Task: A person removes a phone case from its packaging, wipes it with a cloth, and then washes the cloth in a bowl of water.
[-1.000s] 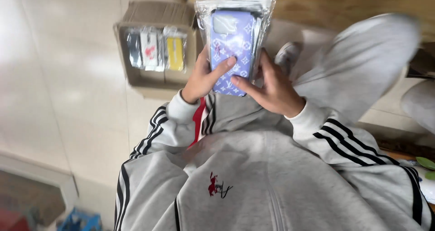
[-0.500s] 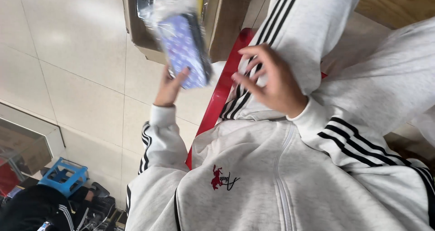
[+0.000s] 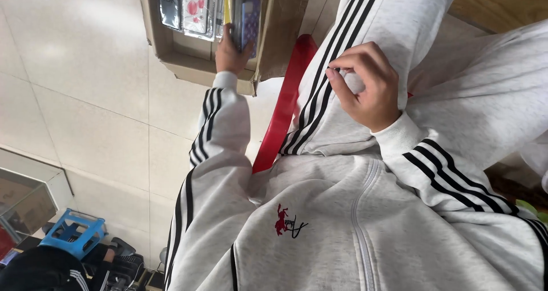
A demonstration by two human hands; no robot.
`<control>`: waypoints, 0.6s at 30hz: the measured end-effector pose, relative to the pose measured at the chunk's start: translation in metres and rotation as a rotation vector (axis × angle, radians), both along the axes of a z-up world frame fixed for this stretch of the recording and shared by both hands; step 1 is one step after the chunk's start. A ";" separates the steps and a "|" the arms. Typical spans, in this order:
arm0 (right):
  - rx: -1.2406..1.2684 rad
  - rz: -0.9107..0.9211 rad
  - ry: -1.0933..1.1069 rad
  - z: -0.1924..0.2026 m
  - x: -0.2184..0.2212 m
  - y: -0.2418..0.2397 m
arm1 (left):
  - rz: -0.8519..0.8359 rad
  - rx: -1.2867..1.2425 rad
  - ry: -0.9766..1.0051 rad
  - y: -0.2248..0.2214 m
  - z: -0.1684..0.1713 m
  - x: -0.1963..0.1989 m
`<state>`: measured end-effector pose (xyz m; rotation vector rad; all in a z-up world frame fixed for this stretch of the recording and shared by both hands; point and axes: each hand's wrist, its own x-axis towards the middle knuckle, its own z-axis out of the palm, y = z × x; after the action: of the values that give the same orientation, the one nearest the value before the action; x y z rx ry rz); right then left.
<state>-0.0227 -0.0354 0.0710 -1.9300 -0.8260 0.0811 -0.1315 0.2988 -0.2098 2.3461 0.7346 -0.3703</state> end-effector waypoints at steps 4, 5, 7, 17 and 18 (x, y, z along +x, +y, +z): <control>0.001 0.009 -0.022 -0.004 0.002 0.000 | -0.077 0.125 -0.018 -0.011 -0.045 0.011; 0.010 0.011 -0.009 -0.004 0.001 0.000 | -0.115 0.201 0.014 -0.010 -0.059 0.009; 0.018 0.010 -0.027 -0.011 0.001 0.001 | -0.122 0.221 0.071 -0.012 -0.077 0.010; -0.002 0.026 -0.050 -0.014 0.001 0.009 | 0.099 0.191 0.215 -0.031 -0.122 0.042; -0.004 0.025 -0.049 -0.015 0.001 0.010 | 0.098 0.190 0.217 -0.028 -0.136 0.037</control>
<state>-0.0218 -0.0259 0.0565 -1.9321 -0.8826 0.0510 -0.0947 0.2710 -0.3457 2.4594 1.0235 -0.5382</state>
